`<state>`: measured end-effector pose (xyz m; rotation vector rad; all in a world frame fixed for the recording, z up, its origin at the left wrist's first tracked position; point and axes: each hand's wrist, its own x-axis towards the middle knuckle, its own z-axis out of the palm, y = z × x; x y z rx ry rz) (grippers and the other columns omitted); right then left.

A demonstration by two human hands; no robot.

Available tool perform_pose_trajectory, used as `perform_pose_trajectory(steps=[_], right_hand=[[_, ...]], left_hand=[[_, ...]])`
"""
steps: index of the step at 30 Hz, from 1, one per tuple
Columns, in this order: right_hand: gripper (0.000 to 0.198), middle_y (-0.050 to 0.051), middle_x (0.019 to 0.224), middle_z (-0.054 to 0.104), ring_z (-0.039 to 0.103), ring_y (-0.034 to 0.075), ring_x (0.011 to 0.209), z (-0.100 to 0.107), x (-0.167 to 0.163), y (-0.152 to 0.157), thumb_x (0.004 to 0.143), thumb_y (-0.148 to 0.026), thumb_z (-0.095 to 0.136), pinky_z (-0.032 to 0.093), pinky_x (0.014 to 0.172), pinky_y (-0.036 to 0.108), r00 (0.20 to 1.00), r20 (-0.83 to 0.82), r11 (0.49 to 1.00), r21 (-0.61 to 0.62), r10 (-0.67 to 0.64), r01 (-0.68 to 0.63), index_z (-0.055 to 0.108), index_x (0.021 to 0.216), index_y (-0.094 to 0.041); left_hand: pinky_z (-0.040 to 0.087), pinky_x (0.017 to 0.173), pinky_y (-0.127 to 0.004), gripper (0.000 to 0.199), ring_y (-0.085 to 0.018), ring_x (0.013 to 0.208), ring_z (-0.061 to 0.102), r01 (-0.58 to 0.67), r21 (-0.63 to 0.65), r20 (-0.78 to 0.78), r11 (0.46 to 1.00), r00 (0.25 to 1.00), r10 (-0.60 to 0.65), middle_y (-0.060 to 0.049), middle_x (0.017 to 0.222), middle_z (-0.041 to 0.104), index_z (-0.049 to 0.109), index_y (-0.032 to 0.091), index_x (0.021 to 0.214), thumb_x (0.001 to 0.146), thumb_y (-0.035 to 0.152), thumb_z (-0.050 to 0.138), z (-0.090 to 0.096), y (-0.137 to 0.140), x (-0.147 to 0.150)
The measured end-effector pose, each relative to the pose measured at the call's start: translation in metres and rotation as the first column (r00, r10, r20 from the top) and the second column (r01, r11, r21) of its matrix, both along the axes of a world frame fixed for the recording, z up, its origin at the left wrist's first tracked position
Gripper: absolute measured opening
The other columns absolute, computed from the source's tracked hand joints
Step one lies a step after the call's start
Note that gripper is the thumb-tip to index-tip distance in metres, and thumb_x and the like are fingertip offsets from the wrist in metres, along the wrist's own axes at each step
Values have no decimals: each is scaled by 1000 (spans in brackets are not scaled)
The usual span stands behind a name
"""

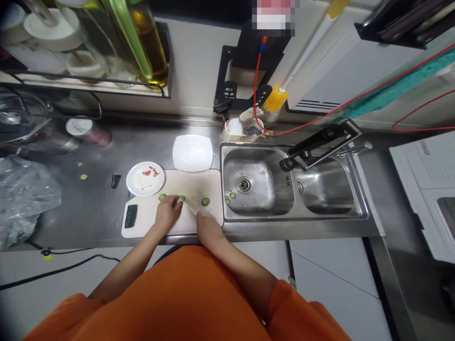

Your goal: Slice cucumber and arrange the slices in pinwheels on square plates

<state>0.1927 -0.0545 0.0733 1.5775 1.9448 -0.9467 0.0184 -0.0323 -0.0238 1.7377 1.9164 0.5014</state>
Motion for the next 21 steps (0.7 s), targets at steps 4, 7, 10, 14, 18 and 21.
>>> perform_pose_trajectory(steps=[4,7,10,14,18,21], right_hand=[[34,15,98,66,62,25,100,0,-2,1,88,-4,31,47,76,32,1000,-11,1000,-20,-4,4,46,117,-13],[35,16,100,66,62,25,101,1,-4,1,88,-3,30,47,77,32,1000,-12,999,-38,6,-6,45,119,-12],[35,16,101,65,62,25,102,3,-1,0,88,-3,32,46,78,32,1000,-12,999,-44,14,-14,45,119,-12],[39,16,102,65,61,26,103,6,9,-6,85,-2,33,46,77,33,1000,13,995,-95,-11,12,45,121,-12],[44,16,103,65,62,26,101,8,20,-12,82,0,33,46,76,33,999,33,992,-124,-32,36,46,122,-13],[43,16,100,66,63,27,99,7,25,-15,82,0,35,46,74,31,999,36,994,-101,-31,35,47,121,-14]], left_hand=[[46,83,-32,22,-22,89,59,-5,1,6,1000,1000,5,-8,92,66,65,17,99,81,25,55,0,0,0],[46,83,-32,23,-22,89,59,-15,-3,11,1000,1000,15,-8,92,66,65,17,99,80,25,55,0,0,0],[45,84,-32,25,-22,89,58,-16,-8,18,1000,1000,16,-9,94,66,65,16,101,79,24,55,1,1,0],[44,84,-32,24,-22,89,58,-7,-17,34,1000,999,7,-9,91,66,65,17,99,78,22,55,3,4,0],[43,78,-31,16,-20,83,58,-35,-36,51,999,998,37,-6,83,66,65,18,88,74,21,57,9,8,2],[41,70,-28,9,-18,73,57,-55,-79,80,995,995,62,-3,74,64,63,19,77,76,25,57,15,11,2]])
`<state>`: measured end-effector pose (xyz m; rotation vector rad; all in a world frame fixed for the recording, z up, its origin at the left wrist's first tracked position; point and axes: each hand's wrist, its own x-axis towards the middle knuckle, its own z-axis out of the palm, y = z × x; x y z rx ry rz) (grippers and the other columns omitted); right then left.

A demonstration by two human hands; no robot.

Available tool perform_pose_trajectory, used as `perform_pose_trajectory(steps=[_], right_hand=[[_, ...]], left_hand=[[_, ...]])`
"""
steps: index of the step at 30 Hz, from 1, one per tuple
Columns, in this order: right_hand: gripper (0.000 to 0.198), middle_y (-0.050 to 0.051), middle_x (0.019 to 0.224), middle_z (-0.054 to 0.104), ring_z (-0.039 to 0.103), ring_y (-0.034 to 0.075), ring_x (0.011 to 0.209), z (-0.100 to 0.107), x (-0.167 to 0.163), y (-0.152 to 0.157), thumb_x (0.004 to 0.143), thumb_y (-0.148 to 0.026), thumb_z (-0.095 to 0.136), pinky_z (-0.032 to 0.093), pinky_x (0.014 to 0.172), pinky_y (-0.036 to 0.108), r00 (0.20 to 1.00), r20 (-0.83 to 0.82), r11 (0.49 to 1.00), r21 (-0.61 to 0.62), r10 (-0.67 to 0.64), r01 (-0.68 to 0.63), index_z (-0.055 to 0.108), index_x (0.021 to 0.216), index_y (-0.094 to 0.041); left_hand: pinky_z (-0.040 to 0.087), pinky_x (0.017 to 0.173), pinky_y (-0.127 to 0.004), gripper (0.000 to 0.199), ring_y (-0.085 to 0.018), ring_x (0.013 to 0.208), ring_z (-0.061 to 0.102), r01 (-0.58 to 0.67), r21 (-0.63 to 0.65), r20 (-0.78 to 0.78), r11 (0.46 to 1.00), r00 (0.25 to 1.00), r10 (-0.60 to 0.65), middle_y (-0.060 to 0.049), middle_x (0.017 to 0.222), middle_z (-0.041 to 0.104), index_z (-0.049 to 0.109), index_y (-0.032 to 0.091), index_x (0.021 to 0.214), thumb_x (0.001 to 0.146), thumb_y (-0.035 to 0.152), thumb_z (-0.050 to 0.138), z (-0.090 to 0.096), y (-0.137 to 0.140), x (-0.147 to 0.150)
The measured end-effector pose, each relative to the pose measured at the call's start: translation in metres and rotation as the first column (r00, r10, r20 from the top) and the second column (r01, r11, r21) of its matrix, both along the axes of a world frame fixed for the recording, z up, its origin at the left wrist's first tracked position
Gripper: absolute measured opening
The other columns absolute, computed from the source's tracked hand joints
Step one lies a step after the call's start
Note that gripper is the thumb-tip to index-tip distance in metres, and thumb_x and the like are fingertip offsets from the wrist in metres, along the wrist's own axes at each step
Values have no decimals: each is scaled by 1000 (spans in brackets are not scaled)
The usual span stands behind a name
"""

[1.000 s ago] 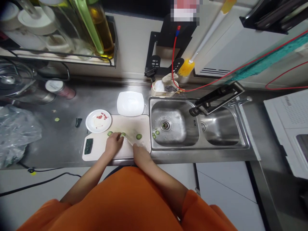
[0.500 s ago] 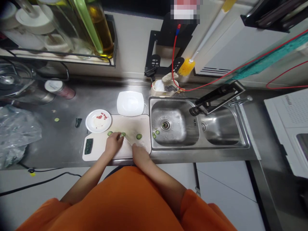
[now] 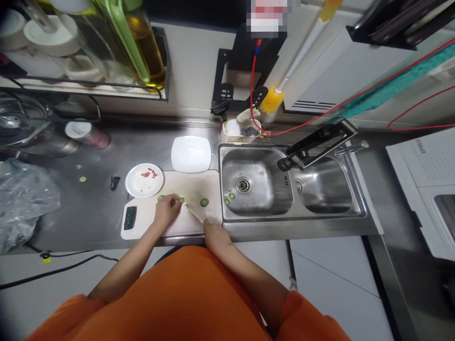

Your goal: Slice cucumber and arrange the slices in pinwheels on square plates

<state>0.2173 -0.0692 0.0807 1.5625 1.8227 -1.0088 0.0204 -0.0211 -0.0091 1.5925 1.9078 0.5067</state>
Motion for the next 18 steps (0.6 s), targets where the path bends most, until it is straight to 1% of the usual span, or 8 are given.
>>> perform_pose_trajectory(steps=[2,4,7,9,12,15,18], right_hand=[[42,16,98,67,64,27,97,-1,1,-1,81,0,37,46,73,31,1000,3,1000,10,2,-2,48,119,-14],[41,15,97,67,64,27,97,-1,2,-1,81,0,37,46,72,31,1000,2,1000,14,6,-6,49,118,-14],[41,16,97,67,64,27,96,-3,2,-1,82,-1,36,46,71,31,1000,-6,1000,21,13,-12,48,119,-13],[40,16,96,67,64,27,96,-4,3,-1,83,-1,36,47,71,31,1000,-13,1000,23,13,-12,47,119,-13],[40,15,96,67,64,27,96,-4,3,-1,83,-1,36,47,71,31,1000,-8,1000,15,7,-7,48,119,-13],[39,15,95,67,64,26,96,-3,3,1,83,-1,36,47,72,31,1000,-10,1000,11,15,-15,47,119,-13],[40,16,94,67,65,26,96,-2,2,1,83,-1,35,47,72,31,1000,-6,1000,8,29,-29,47,119,-12]], left_hand=[[40,66,-27,14,-16,67,56,-23,-49,35,999,999,24,-1,69,64,62,20,73,79,31,55,4,1,-3],[40,65,-26,20,-15,65,56,-84,-92,57,992,994,89,1,68,64,62,21,73,81,37,54,8,0,-11],[41,68,-25,25,-15,69,59,-221,-118,41,968,973,227,1,73,68,65,22,77,79,45,56,12,-1,-30],[41,68,-25,24,-16,71,61,-275,-124,3,953,961,278,0,75,69,65,22,79,78,44,57,13,-1,-43],[41,69,-27,21,-17,71,61,-290,-122,-76,949,956,282,-1,76,69,66,21,82,78,38,56,12,-2,-56],[42,71,-28,20,-19,73,61,-247,-90,-141,965,962,233,-3,79,69,66,20,84,79,35,52,10,-5,-61],[43,75,-31,24,-21,78,60,-202,-27,-192,979,962,194,-7,85,68,67,19,90,80,35,51,8,-7,-59]])
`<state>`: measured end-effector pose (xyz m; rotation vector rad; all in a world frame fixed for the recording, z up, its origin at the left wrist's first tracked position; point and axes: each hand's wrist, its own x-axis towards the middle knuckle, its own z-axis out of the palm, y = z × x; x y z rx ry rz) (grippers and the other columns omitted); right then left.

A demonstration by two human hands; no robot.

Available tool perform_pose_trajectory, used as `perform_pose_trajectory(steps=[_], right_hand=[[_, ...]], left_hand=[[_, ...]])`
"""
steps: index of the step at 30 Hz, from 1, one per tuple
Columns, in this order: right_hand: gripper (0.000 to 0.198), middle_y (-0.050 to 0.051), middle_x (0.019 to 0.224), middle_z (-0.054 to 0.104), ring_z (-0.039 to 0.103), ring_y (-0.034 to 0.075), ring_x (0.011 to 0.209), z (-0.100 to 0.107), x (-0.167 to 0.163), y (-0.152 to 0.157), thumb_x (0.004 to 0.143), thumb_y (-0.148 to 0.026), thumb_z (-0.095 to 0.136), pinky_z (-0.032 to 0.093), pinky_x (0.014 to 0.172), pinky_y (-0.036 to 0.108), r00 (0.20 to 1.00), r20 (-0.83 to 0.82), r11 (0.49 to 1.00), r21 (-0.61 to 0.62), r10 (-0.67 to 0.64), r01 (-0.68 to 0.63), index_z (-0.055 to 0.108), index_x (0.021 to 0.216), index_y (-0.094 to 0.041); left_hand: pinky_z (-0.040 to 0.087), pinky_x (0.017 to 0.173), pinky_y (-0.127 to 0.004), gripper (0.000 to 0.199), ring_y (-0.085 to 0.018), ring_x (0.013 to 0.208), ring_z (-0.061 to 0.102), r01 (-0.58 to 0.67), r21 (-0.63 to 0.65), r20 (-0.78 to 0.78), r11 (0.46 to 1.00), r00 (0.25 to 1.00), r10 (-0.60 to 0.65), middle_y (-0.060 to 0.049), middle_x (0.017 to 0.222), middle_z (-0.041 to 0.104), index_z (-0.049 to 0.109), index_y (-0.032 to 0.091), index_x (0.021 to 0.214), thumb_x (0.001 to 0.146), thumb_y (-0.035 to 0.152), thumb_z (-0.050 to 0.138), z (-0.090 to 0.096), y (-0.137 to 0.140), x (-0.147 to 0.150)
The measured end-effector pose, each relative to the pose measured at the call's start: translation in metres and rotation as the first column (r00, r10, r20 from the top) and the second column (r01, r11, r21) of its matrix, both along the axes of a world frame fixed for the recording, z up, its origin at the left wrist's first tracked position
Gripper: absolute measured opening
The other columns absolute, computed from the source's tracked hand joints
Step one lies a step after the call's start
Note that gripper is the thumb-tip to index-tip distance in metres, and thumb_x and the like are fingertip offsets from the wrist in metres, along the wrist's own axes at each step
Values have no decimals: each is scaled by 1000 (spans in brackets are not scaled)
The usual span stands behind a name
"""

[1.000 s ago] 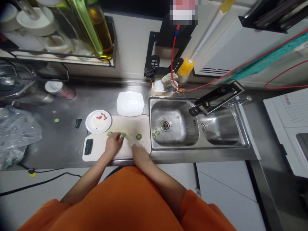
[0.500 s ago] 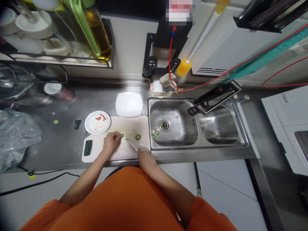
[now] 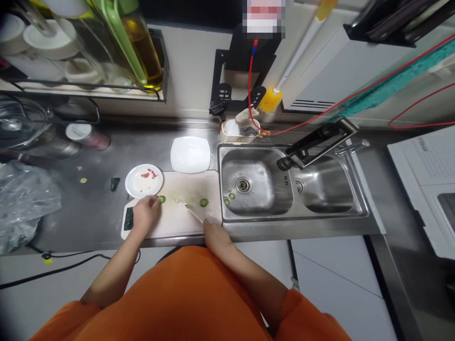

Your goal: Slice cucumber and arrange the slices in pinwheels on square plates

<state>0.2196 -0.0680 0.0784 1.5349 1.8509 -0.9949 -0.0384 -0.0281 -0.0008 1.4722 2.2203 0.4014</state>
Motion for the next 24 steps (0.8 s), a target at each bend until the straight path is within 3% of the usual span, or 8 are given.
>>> perform_pose_trajectory(steps=[3,6,8,10,12,16,24], right_hand=[[40,16,95,67,64,27,97,1,-1,-1,82,0,34,47,72,32,1000,0,1000,2,-1,1,48,117,-12],[39,16,98,66,64,27,99,3,-2,-2,83,0,34,48,73,33,1000,-5,1000,-3,-18,18,48,117,-13],[38,16,100,66,63,27,100,4,-3,-2,86,-2,33,48,75,34,1000,0,1000,-8,-22,22,47,118,-14],[36,17,100,66,63,27,101,4,-4,-3,88,-3,32,48,75,34,1000,6,1000,-7,-19,19,47,118,-14],[35,18,99,66,64,27,100,5,-5,-3,88,-4,31,49,75,35,1000,6,1000,3,-18,18,48,117,-13],[35,17,98,67,64,28,99,3,-5,-3,88,-3,31,50,74,36,1000,-6,1000,8,-14,14,48,117,-12],[34,18,98,67,65,28,98,0,-4,-5,88,-4,33,50,74,35,1000,-12,1000,19,-23,23,48,118,-12]], left_hand=[[45,78,-31,26,-20,82,60,61,69,43,996,997,-64,-8,91,68,67,19,95,81,35,51,3,5,12],[46,78,-29,26,-18,81,60,232,79,171,969,955,-242,-6,94,69,68,20,97,81,33,53,11,21,40],[46,78,-28,23,-18,81,60,392,19,207,920,898,-387,-6,92,69,69,20,95,78,30,58,15,36,67],[46,76,-27,19,-19,82,61,540,-87,224,837,830,-512,-5,88,69,70,19,90,74,25,61,17,50,94],[45,73,-27,17,-20,83,61,608,-201,193,768,793,-578,-6,87,69,70,19,86,70,20,62,15,59,116],[45,69,-27,14,-21,82,61,621,-332,145,710,777,-613,-7,88,69,70,19,82,69,22,64,9,64,134],[42,65,-26,10,-18,76,61,617,-299,185,728,786,-590,-5,81,69,67,19,76,69,14,61,8,60,134]])
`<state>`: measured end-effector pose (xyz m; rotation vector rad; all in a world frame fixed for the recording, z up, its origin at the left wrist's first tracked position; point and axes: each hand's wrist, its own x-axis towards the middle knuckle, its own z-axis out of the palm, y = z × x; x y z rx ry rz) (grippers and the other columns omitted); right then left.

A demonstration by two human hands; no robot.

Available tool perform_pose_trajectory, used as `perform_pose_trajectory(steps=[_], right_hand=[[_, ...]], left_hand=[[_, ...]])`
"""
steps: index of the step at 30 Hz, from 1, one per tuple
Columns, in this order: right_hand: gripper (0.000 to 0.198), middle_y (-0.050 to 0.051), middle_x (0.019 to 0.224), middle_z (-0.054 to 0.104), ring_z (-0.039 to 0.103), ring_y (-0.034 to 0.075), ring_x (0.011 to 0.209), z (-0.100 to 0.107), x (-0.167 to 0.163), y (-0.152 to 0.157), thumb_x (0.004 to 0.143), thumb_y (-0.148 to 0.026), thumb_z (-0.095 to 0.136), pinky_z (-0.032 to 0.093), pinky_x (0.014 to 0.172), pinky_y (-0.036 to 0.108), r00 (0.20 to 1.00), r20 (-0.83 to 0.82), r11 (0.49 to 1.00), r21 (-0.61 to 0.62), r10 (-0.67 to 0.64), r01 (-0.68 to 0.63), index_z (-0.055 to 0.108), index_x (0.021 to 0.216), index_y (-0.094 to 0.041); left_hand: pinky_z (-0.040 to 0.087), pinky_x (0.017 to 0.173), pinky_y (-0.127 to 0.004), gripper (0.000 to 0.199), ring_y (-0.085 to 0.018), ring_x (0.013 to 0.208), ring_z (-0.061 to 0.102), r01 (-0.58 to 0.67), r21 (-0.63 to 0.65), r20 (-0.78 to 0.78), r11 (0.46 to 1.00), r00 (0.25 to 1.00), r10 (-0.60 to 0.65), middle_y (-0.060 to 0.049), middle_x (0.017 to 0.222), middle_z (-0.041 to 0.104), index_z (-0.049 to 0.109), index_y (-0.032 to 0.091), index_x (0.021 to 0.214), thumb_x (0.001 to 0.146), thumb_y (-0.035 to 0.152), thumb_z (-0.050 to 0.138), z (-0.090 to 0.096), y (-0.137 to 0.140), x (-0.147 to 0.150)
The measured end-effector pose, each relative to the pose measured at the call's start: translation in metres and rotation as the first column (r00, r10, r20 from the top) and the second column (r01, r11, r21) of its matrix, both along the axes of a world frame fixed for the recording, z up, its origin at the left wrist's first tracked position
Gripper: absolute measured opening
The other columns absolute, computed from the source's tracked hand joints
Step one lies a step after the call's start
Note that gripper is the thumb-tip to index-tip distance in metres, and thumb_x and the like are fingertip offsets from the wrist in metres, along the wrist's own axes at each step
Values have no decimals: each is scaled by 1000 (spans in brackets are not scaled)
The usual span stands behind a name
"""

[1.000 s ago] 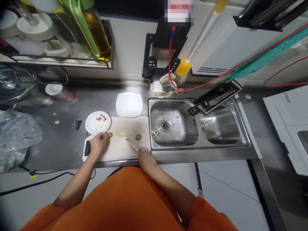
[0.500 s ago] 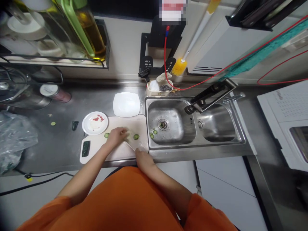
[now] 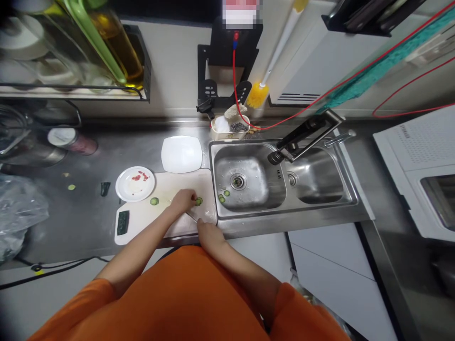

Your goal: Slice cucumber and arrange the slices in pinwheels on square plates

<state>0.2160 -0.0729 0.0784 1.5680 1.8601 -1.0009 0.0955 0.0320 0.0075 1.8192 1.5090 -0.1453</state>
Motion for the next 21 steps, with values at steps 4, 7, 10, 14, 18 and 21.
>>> perform_pose_trajectory(steps=[4,7,10,14,18,21], right_hand=[[36,17,96,67,64,28,98,0,2,1,87,-3,33,50,73,35,1000,-8,1000,6,10,-10,48,117,-12],[36,16,95,66,64,27,98,-1,4,3,85,-3,35,49,74,34,1000,-14,1000,-2,13,-14,48,117,-14],[38,15,96,66,63,27,99,-3,6,4,84,-2,36,48,75,34,1000,-10,1000,-7,9,-9,48,117,-15],[39,14,98,65,63,26,98,-4,6,7,83,-2,35,48,72,33,1000,-15,1000,-7,15,-15,47,118,-15],[39,15,100,64,62,27,99,-2,4,11,83,-3,34,47,72,34,1000,-20,1000,-8,23,-24,46,119,-15],[40,15,99,65,63,27,98,0,3,13,82,-3,35,47,71,33,1000,-7,1000,-11,21,-22,46,119,-15]], left_hand=[[41,64,-24,5,-15,72,59,-93,-17,124,996,988,94,-2,75,68,66,19,73,70,17,62,5,-1,-9],[40,62,-24,7,-14,69,58,-241,-16,167,970,956,240,-1,73,68,65,19,74,72,25,64,10,-2,-32],[39,61,-24,13,-14,66,57,-382,-4,104,924,919,380,1,71,67,64,20,74,72,32,65,12,-4,-61],[37,60,-24,9,-14,65,57,-402,11,79,915,913,400,1,69,65,62,21,72,74,30,62,10,-13,-83],[38,66,-27,12,-17,73,58,-335,193,35,922,942,335,-4,76,66,64,21,78,79,23,52,3,-28,-84],[41,76,-30,18,-21,85,58,-309,287,64,907,951,304,-8,89,66,65,20,89,80,24,51,-6,-40,-82]])
